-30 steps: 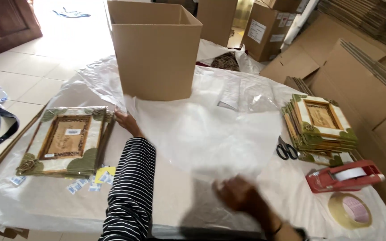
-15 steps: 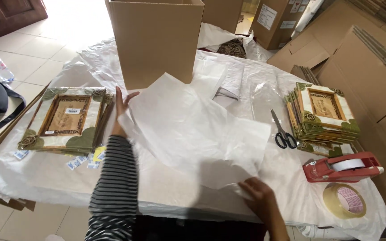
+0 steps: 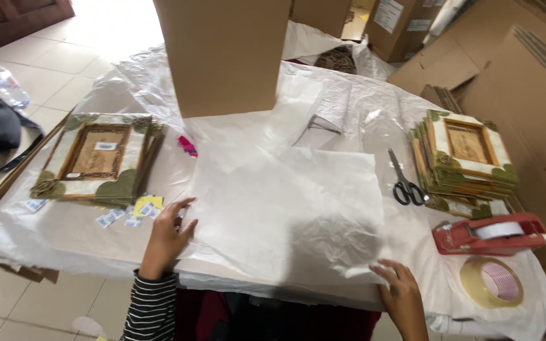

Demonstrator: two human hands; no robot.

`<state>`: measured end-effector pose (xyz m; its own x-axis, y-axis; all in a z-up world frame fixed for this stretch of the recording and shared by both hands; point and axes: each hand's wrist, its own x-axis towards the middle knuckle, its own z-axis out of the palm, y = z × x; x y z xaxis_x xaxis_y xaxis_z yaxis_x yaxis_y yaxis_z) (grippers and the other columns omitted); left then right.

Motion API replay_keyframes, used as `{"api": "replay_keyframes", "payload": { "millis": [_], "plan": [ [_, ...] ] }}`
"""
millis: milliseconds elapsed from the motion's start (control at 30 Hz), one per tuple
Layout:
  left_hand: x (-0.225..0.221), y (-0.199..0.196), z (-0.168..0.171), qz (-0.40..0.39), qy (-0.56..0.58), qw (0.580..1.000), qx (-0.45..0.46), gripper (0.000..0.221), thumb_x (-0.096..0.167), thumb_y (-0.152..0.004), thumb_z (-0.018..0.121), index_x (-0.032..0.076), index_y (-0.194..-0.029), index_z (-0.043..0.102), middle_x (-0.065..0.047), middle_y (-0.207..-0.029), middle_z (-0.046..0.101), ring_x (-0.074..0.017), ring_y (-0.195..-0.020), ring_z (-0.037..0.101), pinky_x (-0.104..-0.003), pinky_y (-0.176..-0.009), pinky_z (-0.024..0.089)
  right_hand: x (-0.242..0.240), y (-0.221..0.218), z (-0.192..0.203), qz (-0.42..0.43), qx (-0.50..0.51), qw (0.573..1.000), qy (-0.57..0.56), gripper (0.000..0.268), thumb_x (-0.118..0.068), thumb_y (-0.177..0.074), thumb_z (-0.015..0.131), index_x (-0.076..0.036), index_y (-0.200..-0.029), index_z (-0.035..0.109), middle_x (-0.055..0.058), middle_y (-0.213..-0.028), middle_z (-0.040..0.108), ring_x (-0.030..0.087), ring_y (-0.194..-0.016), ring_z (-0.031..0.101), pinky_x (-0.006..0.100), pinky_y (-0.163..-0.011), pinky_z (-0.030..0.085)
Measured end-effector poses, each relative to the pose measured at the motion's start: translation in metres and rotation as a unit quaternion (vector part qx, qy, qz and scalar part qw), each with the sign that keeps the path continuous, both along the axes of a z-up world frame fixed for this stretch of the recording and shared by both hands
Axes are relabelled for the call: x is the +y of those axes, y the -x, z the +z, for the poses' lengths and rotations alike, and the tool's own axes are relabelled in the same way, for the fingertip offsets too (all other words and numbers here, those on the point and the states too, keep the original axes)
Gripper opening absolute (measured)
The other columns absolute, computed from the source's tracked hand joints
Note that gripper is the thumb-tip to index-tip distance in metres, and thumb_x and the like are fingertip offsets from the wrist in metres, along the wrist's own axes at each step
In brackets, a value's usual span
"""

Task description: Wrapping a picture frame in protective white paper and securing it with tape

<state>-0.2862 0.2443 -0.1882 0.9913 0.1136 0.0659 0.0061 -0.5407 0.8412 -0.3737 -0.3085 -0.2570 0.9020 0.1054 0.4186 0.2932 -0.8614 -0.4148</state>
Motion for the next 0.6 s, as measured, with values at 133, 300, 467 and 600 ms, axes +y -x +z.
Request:
{"api": "replay_keyframes", "payload": {
  "millis": [133, 300, 467, 600],
  "plan": [
    [0.01, 0.001, -0.025, 0.015, -0.011, 0.98, -0.2, 0.054, 0.007, -0.085, 0.077, 0.012, -0.137, 0.061, -0.011, -0.134, 0.059, -0.0159, -0.074, 0.059, -0.028, -0.071, 0.053, -0.002, 0.007, -0.025, -0.022, -0.039, 0.998, 0.038, 0.039, -0.021, -0.076, 0.08, -0.026, -0.115, 0.078, -0.001, -0.124, 0.07, 0.022, -0.113, 0.066, 0.038, -0.103, 0.051],
    [0.018, 0.013, 0.025, 0.098, -0.028, 0.957, -0.273, 0.055, -0.004, -0.088, 0.074, 0.002, -0.137, 0.049, -0.02, -0.143, 0.039, -0.0255, -0.105, 0.066, -0.029, -0.086, 0.068, -0.005, 0.008, -0.054, -0.108, 0.045, 0.986, 0.119, 0.06, -0.054, -0.07, 0.079, -0.04, -0.128, 0.069, -0.007, -0.134, 0.066, 0.021, -0.123, 0.063, 0.043, -0.098, 0.055],
    [0.088, 0.003, 0.027, 0.265, -0.253, 0.909, -0.2, 0.072, 0.021, -0.081, 0.083, 0.022, -0.143, 0.046, -0.023, -0.154, 0.029, -0.0458, -0.137, 0.031, -0.065, -0.104, 0.043, 0.009, 0.012, -0.058, -0.154, 0.036, 0.978, 0.138, 0.076, -0.061, -0.064, 0.078, -0.042, -0.135, 0.064, -0.002, -0.133, 0.066, 0.026, -0.123, 0.065, 0.049, -0.095, 0.056],
    [0.116, -0.006, 0.033, 0.187, -0.233, 0.953, -0.047, 0.11, 0.067, -0.062, 0.078, 0.032, -0.157, 0.034, -0.014, -0.171, -0.008, -0.0481, -0.154, -0.011, -0.072, -0.115, -0.013, 0.017, 0.01, -0.057, -0.166, 0.0, 0.979, 0.119, 0.074, -0.064, -0.063, 0.076, -0.04, -0.133, 0.067, -0.003, -0.127, 0.067, 0.028, -0.117, 0.066, 0.047, -0.095, 0.055]
  ]
}}
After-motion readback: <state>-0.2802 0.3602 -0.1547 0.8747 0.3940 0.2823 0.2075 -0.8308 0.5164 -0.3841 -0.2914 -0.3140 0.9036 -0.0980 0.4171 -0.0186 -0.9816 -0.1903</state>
